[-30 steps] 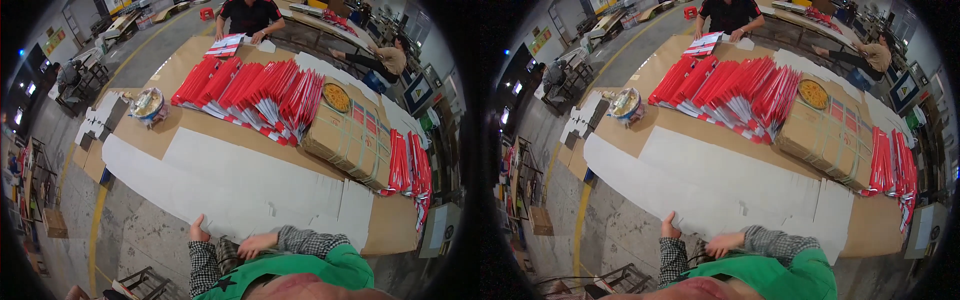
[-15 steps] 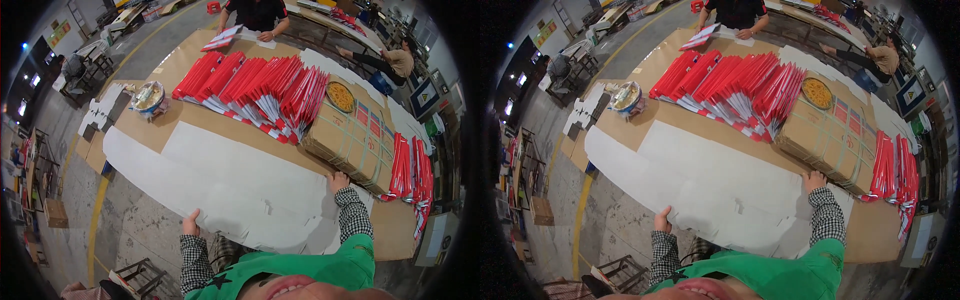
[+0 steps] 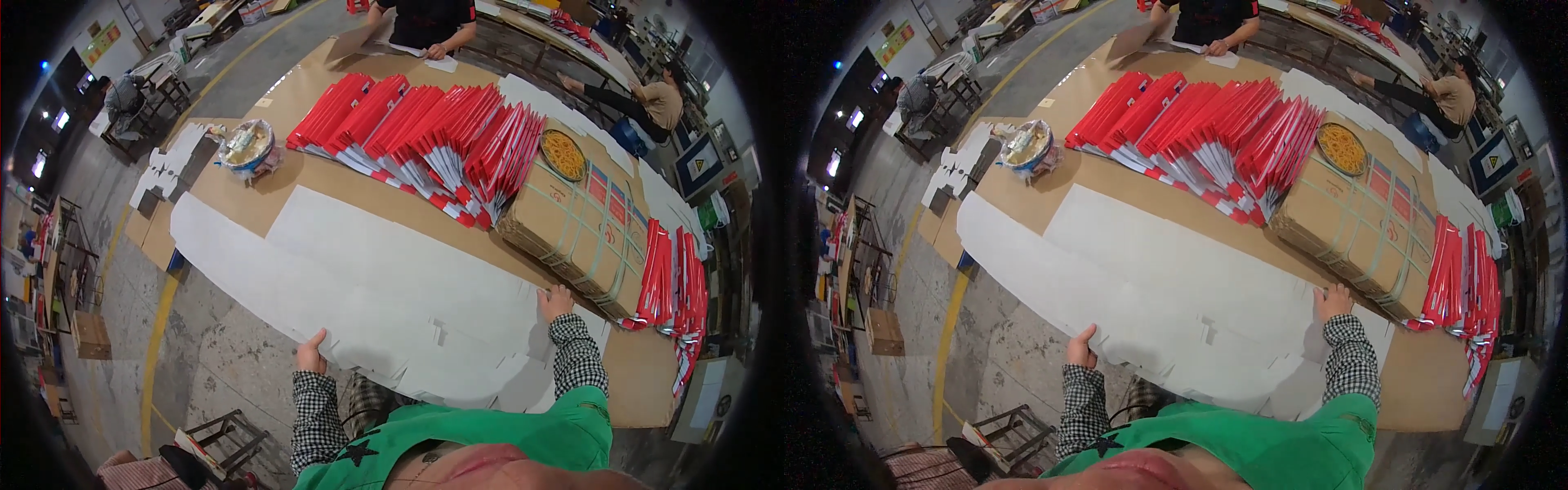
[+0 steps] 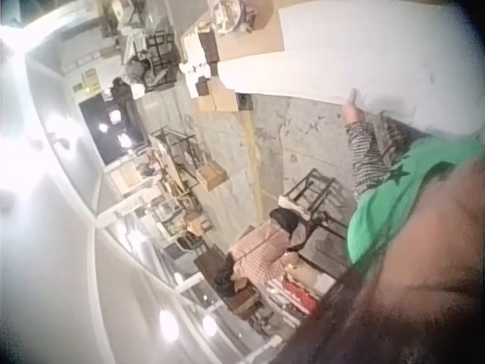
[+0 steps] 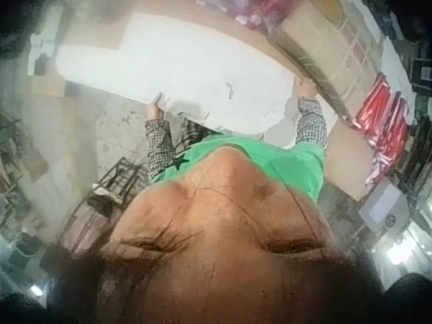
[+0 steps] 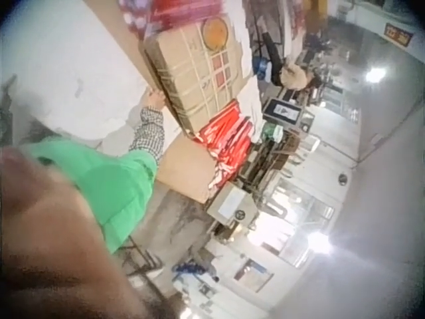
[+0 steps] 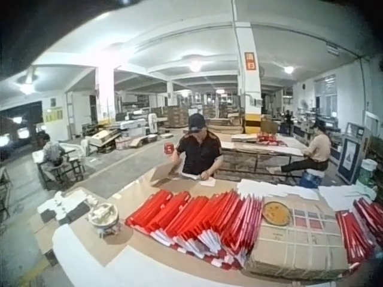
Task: Picking up individual sheets of white cardboard from a stack and placing them into a new stack on a work table.
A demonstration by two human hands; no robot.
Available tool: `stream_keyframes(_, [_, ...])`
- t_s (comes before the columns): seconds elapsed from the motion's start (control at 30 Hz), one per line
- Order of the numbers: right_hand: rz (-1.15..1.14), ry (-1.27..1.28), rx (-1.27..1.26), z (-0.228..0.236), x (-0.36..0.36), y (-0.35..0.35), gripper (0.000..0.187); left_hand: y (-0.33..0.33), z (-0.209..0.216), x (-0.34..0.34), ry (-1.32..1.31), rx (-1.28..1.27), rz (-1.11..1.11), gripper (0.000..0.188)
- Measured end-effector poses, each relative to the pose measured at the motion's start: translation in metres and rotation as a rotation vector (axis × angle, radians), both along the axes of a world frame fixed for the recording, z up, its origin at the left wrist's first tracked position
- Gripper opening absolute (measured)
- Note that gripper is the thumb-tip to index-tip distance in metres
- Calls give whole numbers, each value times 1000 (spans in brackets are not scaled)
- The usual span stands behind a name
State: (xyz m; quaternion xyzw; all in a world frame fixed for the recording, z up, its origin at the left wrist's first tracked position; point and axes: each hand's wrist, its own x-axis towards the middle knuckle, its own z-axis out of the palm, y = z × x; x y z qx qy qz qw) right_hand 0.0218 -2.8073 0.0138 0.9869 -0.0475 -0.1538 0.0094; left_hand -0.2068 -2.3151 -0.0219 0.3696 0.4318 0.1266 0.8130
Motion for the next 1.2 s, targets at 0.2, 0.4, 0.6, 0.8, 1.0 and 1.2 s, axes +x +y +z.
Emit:
stream_keyframes(0.2, [30, -96, 59, -5, -1, -2, 54, -15, 8, -2, 213, 748, -201, 43])
stream_keyframes(0.4, [46, -71, 74, -5, 2, -4, 49, -20, 33, 1, -108, 96, 105, 37])
stream_keyframes(0.6, [84, -204, 50, -19, 4, -5, 42, -41, 39, -1, 262, 823, -209, 36])
stream_keyframes(0.8, [74, -282, -1, -24, -10, -2, 37, -12, 32, 3, 110, 139, -9, 31])
stream_keyframes(1.0, [56, -249, -73, -34, -21, -14, 41, -42, 49, -5, 356, 924, -319, 31])
stream_keyframes(1.2, [54, -160, 34, -12, 0, -18, 64, -1, 27, 6, 220, 252, -202, 31])
